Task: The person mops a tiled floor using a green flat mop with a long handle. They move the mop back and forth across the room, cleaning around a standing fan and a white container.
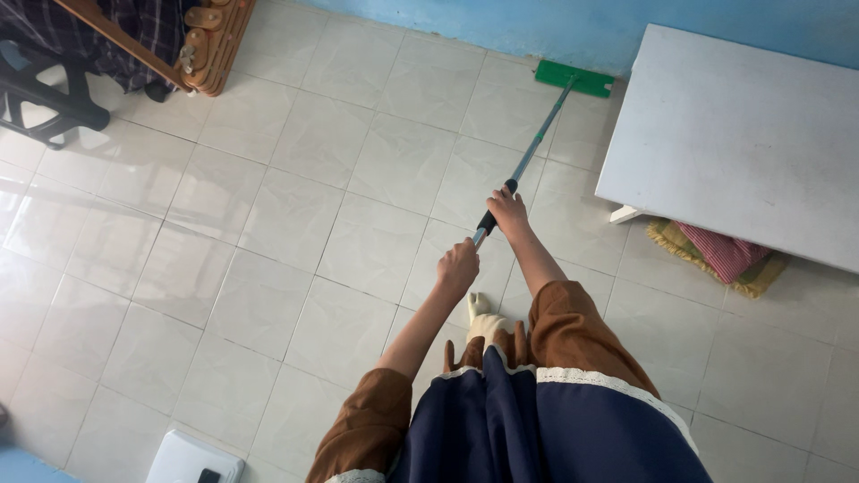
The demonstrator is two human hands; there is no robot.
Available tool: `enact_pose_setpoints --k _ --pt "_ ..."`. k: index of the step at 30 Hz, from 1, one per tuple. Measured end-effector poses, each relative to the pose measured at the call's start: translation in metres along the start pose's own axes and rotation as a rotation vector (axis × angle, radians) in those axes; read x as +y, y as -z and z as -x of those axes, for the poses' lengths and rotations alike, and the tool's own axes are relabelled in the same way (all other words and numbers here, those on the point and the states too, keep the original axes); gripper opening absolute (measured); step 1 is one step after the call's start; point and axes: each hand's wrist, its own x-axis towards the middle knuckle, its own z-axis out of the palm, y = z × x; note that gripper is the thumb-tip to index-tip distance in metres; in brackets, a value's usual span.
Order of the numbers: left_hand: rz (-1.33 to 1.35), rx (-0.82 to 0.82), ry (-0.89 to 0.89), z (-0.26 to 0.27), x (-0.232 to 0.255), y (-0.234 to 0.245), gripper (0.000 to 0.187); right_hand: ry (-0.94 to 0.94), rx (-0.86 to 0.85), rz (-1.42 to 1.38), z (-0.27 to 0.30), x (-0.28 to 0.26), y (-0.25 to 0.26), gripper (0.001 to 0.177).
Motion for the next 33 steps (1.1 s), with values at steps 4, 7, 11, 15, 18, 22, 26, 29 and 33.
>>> enact_pose_setpoints --k 4,7,11,15,18,22,26,29,33 --pt "-0.051 -0.076 0.047 0.072 -0.034 -0.007 0.027 0.086 0.002 0.07 0.047 -0.053 -0.017 0.02" --pt "-0.043 -0.119 0.081 0.158 -0.08 0.014 0.035 0.328 -0.065 -0.047 0.093 -0.105 -0.031 0.017" --pt "-0.037 -0.168 0.16 0.282 -0.132 0.091 0.051 0.527 -0.157 -0.24 0.139 -0.216 -0.019 0.017" --pt "-0.097 -0.276 0.309 0.36 -0.132 0.208 0.049 0.583 -0.168 -0.492 0.16 -0.312 0.032 0.025" --pt "-0.136 -0.317 0.392 0.389 -0.106 0.251 0.047 0.552 -0.291 -0.488 0.172 -0.343 0.063 0.026" --pt "-0.107 -0.241 0.282 0.398 -0.08 0.235 0.045 0.578 -0.246 -0.527 0.189 -0.319 0.069 0.015" --pt "-0.083 -0.298 0.282 0.367 -0.056 0.196 0.037 0.534 -0.136 -0.534 0.196 -0.262 0.052 0.011" --pt "-0.047 -0.232 0.19 0.319 -0.04 0.162 0.037 0.438 0.006 -0.567 0.183 -0.21 0.038 0.013" --pt "-0.11 -0.08 0.035 0.239 -0.005 0.11 0.039 0.283 0.181 -0.551 0.159 -0.125 0.038 0.017"
